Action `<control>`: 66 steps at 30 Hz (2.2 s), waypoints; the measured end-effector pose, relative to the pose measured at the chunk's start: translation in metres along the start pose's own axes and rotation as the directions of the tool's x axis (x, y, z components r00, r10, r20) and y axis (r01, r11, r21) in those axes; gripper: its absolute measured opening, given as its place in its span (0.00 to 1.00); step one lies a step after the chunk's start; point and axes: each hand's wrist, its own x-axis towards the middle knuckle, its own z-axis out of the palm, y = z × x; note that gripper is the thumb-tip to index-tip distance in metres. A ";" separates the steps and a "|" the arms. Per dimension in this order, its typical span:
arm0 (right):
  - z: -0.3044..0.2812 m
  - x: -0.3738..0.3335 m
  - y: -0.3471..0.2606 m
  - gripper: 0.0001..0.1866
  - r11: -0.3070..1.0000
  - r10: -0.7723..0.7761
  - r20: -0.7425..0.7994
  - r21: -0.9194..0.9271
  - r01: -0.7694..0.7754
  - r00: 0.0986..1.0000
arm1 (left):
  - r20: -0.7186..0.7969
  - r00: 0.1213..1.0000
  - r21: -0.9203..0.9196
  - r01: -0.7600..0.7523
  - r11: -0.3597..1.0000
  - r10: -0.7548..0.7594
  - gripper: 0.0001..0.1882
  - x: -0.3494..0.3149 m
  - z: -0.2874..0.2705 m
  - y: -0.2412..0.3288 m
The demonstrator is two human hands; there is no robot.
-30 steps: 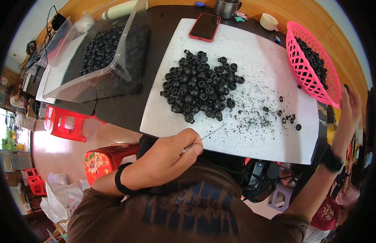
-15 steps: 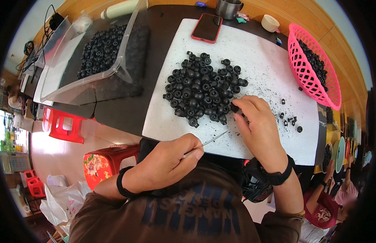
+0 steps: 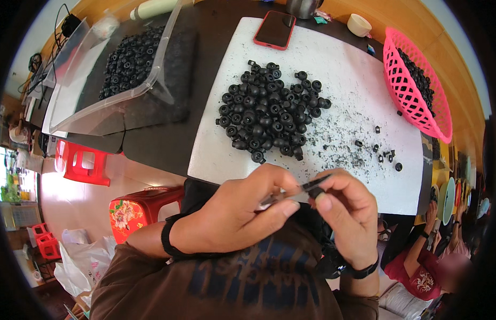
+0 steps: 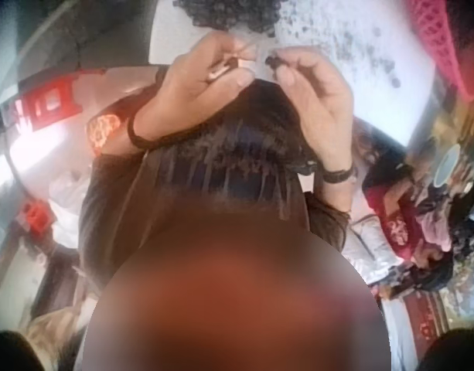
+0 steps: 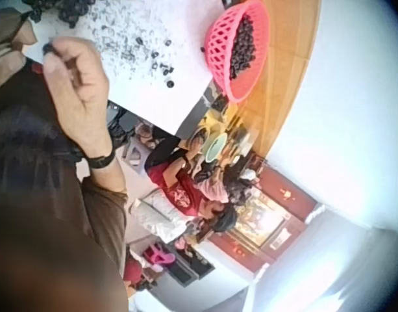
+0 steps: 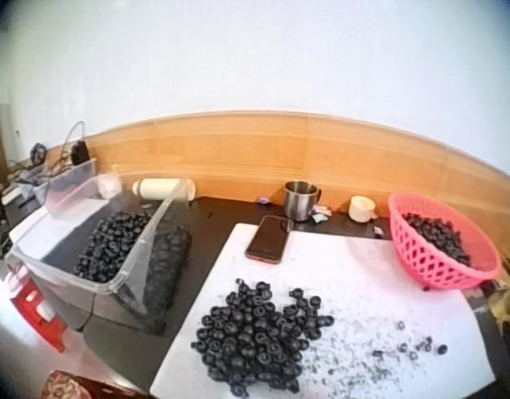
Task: Using a small knife to trim excess material from small black plastic molded parts.
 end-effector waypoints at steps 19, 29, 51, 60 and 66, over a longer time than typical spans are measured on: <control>-0.003 -0.024 0.016 0.16 0.934 -0.357 -0.038 -0.001 0.357 0.933 | 0.097 0.995 -0.071 0.037 0.997 -0.030 0.05 0.011 0.027 0.007; -0.011 -0.033 0.025 0.14 0.932 -0.332 -0.079 0.125 0.340 0.940 | 0.154 0.988 0.139 -0.053 0.989 0.031 0.05 0.013 0.027 0.004; -0.018 -0.036 0.036 0.17 0.891 -0.451 -0.126 -0.122 0.437 0.884 | 0.188 0.959 0.385 -0.271 0.882 0.212 0.10 0.018 0.037 0.002; -0.019 -0.037 0.034 0.17 0.859 -0.472 -0.064 -0.259 0.442 0.879 | 0.171 0.965 0.370 -0.251 0.894 0.200 0.10 0.016 0.037 0.001; -0.014 -0.040 0.035 0.18 0.917 -0.397 -0.118 -0.075 0.391 0.910 | 0.159 0.965 0.366 -0.254 0.895 0.209 0.11 0.015 0.039 0.001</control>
